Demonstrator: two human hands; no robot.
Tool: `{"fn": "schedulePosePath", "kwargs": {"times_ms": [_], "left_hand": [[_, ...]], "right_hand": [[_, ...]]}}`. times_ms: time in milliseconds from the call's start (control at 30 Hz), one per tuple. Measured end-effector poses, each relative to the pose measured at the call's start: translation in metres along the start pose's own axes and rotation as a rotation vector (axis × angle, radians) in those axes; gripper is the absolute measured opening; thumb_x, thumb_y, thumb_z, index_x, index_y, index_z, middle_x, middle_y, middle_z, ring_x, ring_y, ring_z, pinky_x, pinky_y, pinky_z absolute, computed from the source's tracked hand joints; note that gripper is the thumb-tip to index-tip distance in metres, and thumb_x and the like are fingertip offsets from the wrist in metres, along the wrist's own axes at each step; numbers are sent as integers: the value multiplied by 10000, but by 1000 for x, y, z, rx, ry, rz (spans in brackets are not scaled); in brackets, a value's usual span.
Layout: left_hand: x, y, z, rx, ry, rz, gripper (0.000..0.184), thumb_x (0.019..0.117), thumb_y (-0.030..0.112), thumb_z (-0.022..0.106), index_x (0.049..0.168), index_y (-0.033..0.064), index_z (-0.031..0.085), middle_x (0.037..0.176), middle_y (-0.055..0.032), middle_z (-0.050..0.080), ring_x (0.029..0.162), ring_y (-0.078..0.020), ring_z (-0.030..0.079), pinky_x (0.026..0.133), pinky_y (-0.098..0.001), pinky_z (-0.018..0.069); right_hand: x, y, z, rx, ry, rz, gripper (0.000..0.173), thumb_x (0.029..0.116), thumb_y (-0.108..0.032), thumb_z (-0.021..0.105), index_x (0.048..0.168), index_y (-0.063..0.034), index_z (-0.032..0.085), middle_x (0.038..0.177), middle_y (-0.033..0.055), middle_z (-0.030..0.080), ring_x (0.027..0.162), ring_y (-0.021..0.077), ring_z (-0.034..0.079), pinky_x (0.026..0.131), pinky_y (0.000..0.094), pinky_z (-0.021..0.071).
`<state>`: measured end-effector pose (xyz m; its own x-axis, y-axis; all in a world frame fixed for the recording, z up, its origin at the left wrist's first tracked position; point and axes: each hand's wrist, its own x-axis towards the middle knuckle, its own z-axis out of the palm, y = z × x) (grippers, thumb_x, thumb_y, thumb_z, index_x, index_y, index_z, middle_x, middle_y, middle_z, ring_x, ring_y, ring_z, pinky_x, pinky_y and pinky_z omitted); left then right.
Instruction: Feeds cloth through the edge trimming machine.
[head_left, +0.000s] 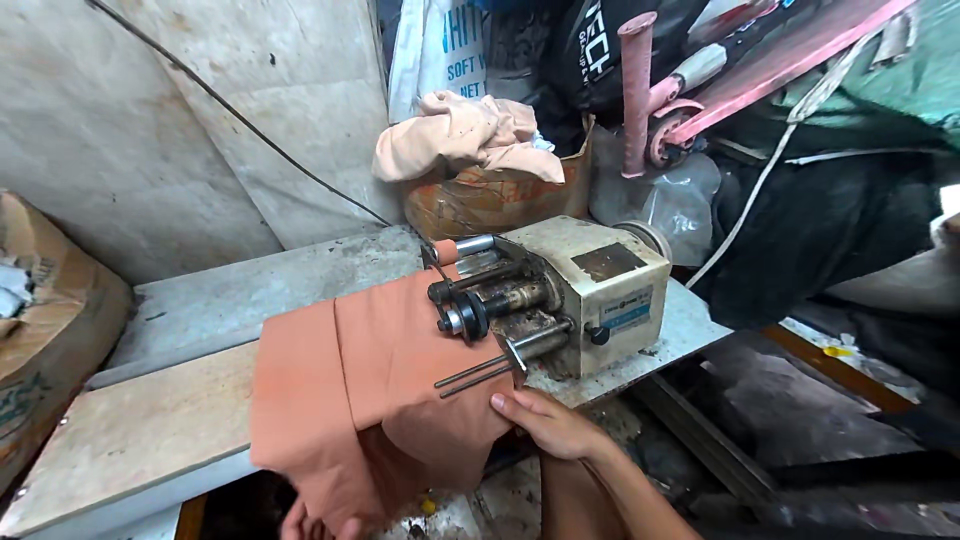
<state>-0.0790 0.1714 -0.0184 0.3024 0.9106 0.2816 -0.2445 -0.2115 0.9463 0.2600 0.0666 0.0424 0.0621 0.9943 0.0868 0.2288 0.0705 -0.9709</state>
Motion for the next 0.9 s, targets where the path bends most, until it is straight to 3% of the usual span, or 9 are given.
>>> {"fn": "schedulePosePath", "kwargs": {"times_ms": [33, 100, 167, 233, 333, 467, 633, 733, 900], "left_hand": [[1, 0, 4, 83, -37, -35, 678, 886, 212, 801, 1418, 43, 416, 1224, 48, 663, 1117, -75, 653, 998, -319, 559], [2, -2, 8, 1, -105, -58, 513, 880, 260, 808, 1316, 185, 547, 1122, 104, 706, 1025, -47, 678, 924, -285, 582], [8, -8, 3, -239, -120, 12, 370, 931, 301, 746, 1287, 296, 646, 1173, 106, 729, 1078, -49, 679, 967, -296, 562], [17, -11, 4, -326, -53, 67, 375, 950, 276, 725, 1311, 265, 623, 1195, 68, 724, 1114, -86, 675, 998, -332, 550], [19, -4, 14, 0, -108, -39, 607, 874, 251, 812, 1370, 122, 487, 1182, 70, 694, 1079, -80, 673, 968, -305, 573], [18, -3, 12, -225, -180, -9, 378, 919, 274, 761, 1284, 280, 662, 1130, 82, 750, 1018, -41, 702, 911, -254, 581], [15, 4, 15, 0, -207, -51, 479, 883, 190, 804, 1304, 160, 578, 1144, 63, 728, 1038, -93, 698, 936, -311, 591], [14, 5, 4, -226, -179, 9, 344, 930, 247, 746, 1263, 292, 671, 1140, 101, 745, 1023, -27, 697, 909, -248, 581], [15, 8, 2, -30, -167, -37, 410, 905, 171, 779, 1277, 211, 610, 1135, 84, 737, 1025, -75, 702, 924, -299, 594]], "right_hand": [[0, -1, 0, 9, -2, 7, 407, 1110, -374, 394, 1035, -78, 663, 889, -25, 667, 859, 20, 639, 809, 253, 538], [2, -1, 0, 31, -11, -4, 400, 1112, -362, 394, 1064, -73, 667, 914, -22, 679, 887, 20, 649, 838, 260, 546], [1, 1, -1, 42, -13, -14, 400, 1113, -364, 394, 1076, -73, 666, 921, -15, 684, 890, 30, 653, 840, 271, 551], [0, 2, -1, 50, -8, -1, 401, 1112, -372, 395, 1075, -80, 667, 925, -15, 686, 889, 33, 654, 838, 275, 551], [1, 2, 0, 67, 0, 16, 402, 1110, -374, 394, 1082, -81, 668, 931, -17, 687, 890, 37, 655, 838, 278, 552], [0, 3, 0, 94, -7, -17, 407, 1113, -358, 393, 1132, -54, 664, 994, 6, 705, 962, 54, 667, 906, 299, 557], [1, 3, -1, 107, -1, -17, 398, 1113, -346, 394, 1132, -55, 664, 994, 5, 703, 964, 53, 667, 916, 304, 556], [1, 3, 0, 120, 0, -20, 386, 1112, -346, 399, 1108, -65, 663, 955, -5, 692, 924, 50, 660, 876, 296, 555], [1, 2, -1, 112, -11, -2, 394, 1113, -358, 391, 1128, -71, 661, 974, -6, 699, 932, 49, 665, 876, 294, 558]]}}
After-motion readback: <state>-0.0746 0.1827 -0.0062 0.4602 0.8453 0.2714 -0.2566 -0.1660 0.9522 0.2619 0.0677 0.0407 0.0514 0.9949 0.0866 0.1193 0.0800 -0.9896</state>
